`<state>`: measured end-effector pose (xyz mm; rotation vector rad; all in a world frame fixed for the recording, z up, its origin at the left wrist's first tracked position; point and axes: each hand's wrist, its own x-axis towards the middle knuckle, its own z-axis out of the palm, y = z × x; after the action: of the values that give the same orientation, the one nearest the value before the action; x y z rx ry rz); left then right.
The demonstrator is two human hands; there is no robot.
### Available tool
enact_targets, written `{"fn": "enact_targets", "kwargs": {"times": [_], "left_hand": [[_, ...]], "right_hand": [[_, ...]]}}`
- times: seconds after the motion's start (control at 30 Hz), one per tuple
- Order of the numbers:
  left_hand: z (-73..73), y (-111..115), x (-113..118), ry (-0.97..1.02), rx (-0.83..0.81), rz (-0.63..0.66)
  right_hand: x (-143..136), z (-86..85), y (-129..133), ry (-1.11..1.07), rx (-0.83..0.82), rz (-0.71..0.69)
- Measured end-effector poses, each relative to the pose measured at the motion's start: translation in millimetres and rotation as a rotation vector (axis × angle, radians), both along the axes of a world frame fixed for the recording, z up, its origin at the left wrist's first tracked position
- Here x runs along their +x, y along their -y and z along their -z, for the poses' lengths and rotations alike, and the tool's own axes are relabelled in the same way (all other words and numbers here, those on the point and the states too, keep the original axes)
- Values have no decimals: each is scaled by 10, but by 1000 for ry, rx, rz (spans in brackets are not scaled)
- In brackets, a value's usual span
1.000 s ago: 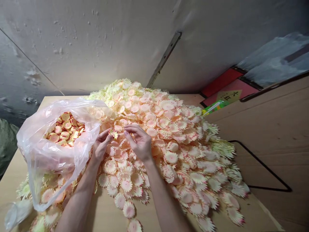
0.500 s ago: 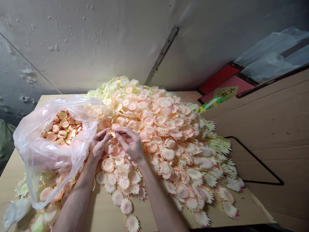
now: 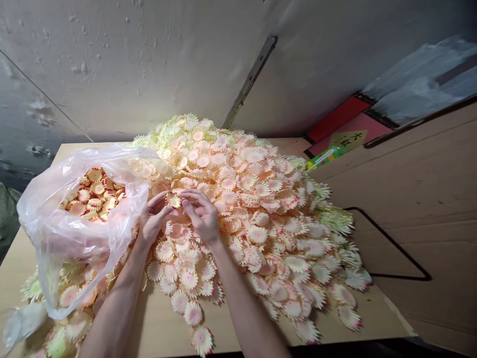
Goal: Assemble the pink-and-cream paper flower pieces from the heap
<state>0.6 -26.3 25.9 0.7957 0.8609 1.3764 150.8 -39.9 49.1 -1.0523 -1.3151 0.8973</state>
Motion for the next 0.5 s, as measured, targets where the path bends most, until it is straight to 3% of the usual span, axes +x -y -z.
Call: {"fn": "enact_targets", "kwargs": {"times": [0.2,0.5], "left_hand": [[-8,4,10,-11,-28,79],[72,-15,19,-61,-31,-25]], "right_hand": [[15,67,-14,-99,-167,-67],[6,1,4,-115,-264,-123]]}}
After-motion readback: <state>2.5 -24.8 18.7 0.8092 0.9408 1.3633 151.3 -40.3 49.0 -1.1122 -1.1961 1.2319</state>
